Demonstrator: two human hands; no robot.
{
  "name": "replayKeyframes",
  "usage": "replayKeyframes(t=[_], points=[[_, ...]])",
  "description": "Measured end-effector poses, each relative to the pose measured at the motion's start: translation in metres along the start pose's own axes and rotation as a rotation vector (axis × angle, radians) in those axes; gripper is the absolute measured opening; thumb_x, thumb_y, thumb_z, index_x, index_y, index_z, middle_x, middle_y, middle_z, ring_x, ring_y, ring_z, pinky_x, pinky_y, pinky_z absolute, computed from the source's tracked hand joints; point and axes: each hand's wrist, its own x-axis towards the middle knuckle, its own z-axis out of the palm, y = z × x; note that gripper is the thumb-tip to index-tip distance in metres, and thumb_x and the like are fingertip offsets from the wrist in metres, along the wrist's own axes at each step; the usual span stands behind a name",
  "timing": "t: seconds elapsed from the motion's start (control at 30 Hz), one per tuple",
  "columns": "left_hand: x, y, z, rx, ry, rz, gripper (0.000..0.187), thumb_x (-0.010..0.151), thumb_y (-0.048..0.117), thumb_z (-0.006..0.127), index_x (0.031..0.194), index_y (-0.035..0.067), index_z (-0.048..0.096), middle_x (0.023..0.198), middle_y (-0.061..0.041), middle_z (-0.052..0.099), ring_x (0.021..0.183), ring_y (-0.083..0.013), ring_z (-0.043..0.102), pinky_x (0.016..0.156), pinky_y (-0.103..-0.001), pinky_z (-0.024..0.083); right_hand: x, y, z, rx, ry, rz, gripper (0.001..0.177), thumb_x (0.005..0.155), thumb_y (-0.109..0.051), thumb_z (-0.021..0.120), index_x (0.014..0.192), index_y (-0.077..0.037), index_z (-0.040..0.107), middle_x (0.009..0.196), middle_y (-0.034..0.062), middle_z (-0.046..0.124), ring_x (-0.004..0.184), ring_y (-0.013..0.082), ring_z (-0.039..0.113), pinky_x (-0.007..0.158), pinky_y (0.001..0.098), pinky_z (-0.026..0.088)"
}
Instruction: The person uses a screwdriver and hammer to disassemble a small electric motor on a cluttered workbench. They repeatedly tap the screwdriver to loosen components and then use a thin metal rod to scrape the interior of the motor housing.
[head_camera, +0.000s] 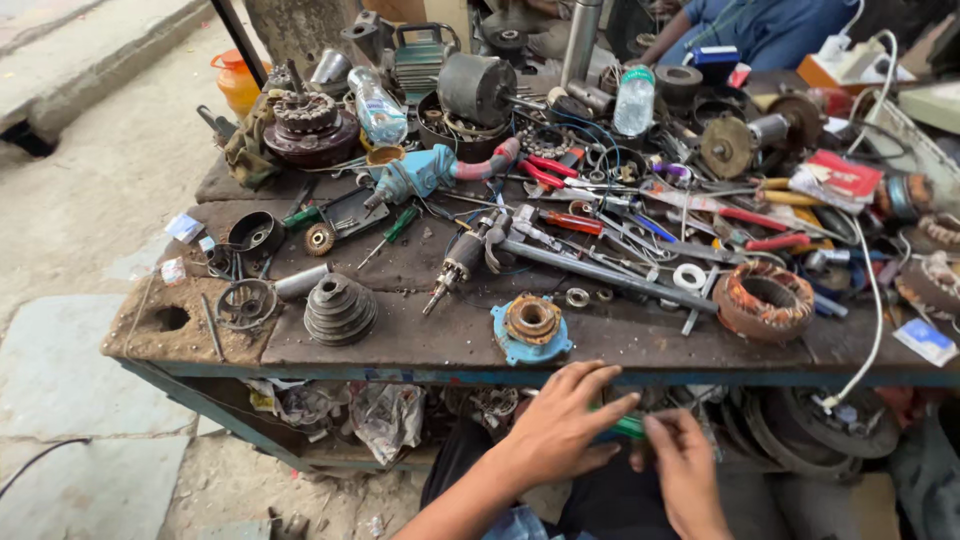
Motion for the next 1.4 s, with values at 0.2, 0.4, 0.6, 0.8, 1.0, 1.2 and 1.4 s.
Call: replayKeyframes(t=[0.2, 0.4, 0.6, 0.8, 1.0, 1.2, 1.4], points=[[-0.018, -0.068, -0.030, 0.029, 0.569, -0.485, 0.055, 0.082, 0.029, 0.081, 0.126, 0.004, 0.062, 0.127, -0.021, 0.062, 0.121, -0.0406, 0.058, 0.101, -0.047, 0.049, 0.000, -0.010, -0.069, 0.421, 0.028, 0.108, 0.015, 0.108, -0.020, 0.056, 0.111, -0.005, 0.055, 0.091, 0.0159, 0.065, 0.072, 0.0225, 0.062, 0.064, 0.0385, 0.051], [0.004, -0.142, -0.016, -0.415, 0.715, -0.869, 0.047, 0.094, 0.047, 0.067, 0.116, 0.004, 0.070, 0.104, -0.014, 0.075, 0.100, -0.0312, 0.074, 0.093, -0.043, 0.057, -0.003, -0.022, -0.071, 0.092, -0.165, 0.068, 0.034, 0.092, -0.003, 0.057, 0.125, -0.004, 0.052, 0.094, 0.0147, 0.064, 0.075, 0.0228, 0.062, 0.068, 0.0389, 0.052], [0.020, -0.156, 0.005, 0.168, 0.343, -0.859, 0.061, 0.085, 0.059, 0.069, 0.102, 0.001, 0.075, 0.097, -0.019, 0.072, 0.097, -0.0389, 0.066, 0.081, -0.050, 0.053, -0.001, -0.001, -0.035, 0.042, -0.206, 0.160, 0.032, 0.091, 0.000, 0.059, 0.122, -0.003, 0.051, 0.091, 0.0129, 0.066, 0.077, 0.0204, 0.064, 0.066, 0.0363, 0.053], [0.021, -0.152, 0.002, 0.196, 0.178, -0.777, 0.051, 0.093, 0.055, 0.064, 0.094, 0.007, 0.079, 0.094, -0.015, 0.074, 0.098, -0.0372, 0.066, 0.085, -0.050, 0.053, -0.024, -0.007, -0.015, 0.076, -0.272, 0.168, 0.027, 0.096, -0.003, 0.058, 0.122, -0.004, 0.050, 0.093, 0.0128, 0.067, 0.077, 0.0207, 0.065, 0.067, 0.0356, 0.053], [0.017, -0.154, 0.001, -0.021, 0.131, -0.666, 0.046, 0.083, 0.040, 0.074, 0.111, 0.004, 0.075, 0.107, -0.015, 0.071, 0.104, -0.0374, 0.062, 0.089, -0.047, 0.050, -0.026, -0.014, -0.019, 0.044, -0.082, 0.073, 0.023, 0.103, -0.008, 0.055, 0.125, -0.005, 0.050, 0.100, 0.0119, 0.066, 0.080, 0.0180, 0.063, 0.068, 0.0340, 0.053], [0.016, -0.142, 0.019, -0.055, 0.229, -0.524, 0.043, 0.083, 0.028, 0.071, 0.117, 0.002, 0.072, 0.116, -0.015, 0.070, 0.109, -0.0369, 0.062, 0.097, -0.044, 0.050, -0.033, 0.004, -0.027, 0.105, 0.079, 0.020, 0.028, 0.102, -0.006, 0.057, 0.127, -0.007, 0.046, 0.099, 0.0129, 0.066, 0.077, 0.0173, 0.064, 0.066, 0.0330, 0.052], [0.020, -0.148, 0.015, -0.106, 0.107, -0.674, 0.041, 0.088, 0.033, 0.074, 0.115, 0.002, 0.073, 0.113, -0.017, 0.071, 0.106, -0.0359, 0.068, 0.093, -0.045, 0.053, -0.049, 0.003, -0.034, 0.030, 0.146, -0.077, 0.027, 0.105, -0.008, 0.059, 0.129, -0.002, 0.046, 0.104, 0.0130, 0.065, 0.080, 0.0158, 0.064, 0.068, 0.0313, 0.054]])
